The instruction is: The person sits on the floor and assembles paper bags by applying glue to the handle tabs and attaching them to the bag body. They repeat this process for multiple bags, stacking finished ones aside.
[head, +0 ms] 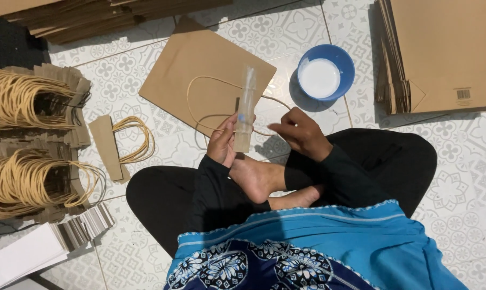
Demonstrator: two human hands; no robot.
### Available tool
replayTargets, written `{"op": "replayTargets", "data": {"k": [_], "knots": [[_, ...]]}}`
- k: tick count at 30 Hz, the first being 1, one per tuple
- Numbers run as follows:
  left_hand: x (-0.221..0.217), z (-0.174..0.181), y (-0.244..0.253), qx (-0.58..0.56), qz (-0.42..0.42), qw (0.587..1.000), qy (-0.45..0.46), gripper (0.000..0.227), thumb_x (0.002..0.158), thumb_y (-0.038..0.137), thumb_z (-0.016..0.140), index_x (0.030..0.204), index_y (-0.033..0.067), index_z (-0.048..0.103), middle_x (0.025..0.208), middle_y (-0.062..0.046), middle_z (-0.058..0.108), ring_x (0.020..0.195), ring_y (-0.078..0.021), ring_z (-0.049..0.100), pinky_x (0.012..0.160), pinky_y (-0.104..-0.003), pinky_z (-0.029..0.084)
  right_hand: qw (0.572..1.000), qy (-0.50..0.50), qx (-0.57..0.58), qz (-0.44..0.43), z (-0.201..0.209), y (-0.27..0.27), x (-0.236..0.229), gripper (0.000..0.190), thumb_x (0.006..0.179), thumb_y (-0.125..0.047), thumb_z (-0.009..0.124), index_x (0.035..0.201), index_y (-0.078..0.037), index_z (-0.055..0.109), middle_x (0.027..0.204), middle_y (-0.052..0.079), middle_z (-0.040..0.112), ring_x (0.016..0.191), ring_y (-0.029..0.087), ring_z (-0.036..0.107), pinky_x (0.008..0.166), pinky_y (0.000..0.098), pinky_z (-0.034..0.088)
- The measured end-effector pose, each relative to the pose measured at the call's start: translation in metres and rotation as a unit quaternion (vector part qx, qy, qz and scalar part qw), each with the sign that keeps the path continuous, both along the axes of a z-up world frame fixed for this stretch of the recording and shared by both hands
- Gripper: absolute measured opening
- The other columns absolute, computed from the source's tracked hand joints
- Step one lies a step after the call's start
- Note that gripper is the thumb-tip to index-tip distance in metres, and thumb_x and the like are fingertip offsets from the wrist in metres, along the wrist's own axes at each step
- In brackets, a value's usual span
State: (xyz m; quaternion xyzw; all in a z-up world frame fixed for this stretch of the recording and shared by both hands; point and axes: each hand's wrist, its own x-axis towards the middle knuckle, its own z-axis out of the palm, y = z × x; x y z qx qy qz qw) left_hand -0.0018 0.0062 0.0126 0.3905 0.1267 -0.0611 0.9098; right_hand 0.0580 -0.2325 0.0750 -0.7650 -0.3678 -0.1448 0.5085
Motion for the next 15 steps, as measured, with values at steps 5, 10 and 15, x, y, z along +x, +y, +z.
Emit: {"op": "replayTargets", "data": {"k": [5,10,15], "knots": [[-0.002,0.004,-0.005,-0.002,-0.019,1.000,0.008,0.050,0.105,0.028,0.057,0.148,0.0012,0.051,0.134,-0.025,0.065,0.116,-0.0356,0.069,0.094,-0.049,0.062,0.998,0.058,0.020,0.012,-0.008,-0.016,0.016,0.011,0.091,-0.005,0.080,0.101,-0.010,0.083,0.085,0.011,0.061,0.072,0.030,0.063,0.069,0.0375,0.053],[-0.005,-0.001,-0.007,0.010,-0.035,0.999,0.016,0.049,0.105,0.027,0.058,0.147,0.0017,0.053,0.134,-0.023,0.065,0.116,-0.0349,0.068,0.096,-0.051,0.060,0.995,0.046,0.033,-0.078,-0.013,-0.021,0.044,0.014,0.092,-0.003,0.083,0.103,-0.011,0.083,0.084,0.009,0.058,0.072,0.026,0.063,0.068,0.0370,0.052],[-0.006,0.016,-0.011,0.011,-0.045,0.999,0.026,0.050,0.104,0.028,0.059,0.146,0.0017,0.053,0.131,-0.021,0.068,0.115,-0.0319,0.069,0.095,-0.047,0.061,0.988,0.038,0.050,-0.141,-0.013,-0.020,0.050,0.022,0.094,0.008,0.076,0.110,-0.006,0.082,0.086,0.009,0.054,0.074,0.027,0.062,0.068,0.0364,0.052]]}}
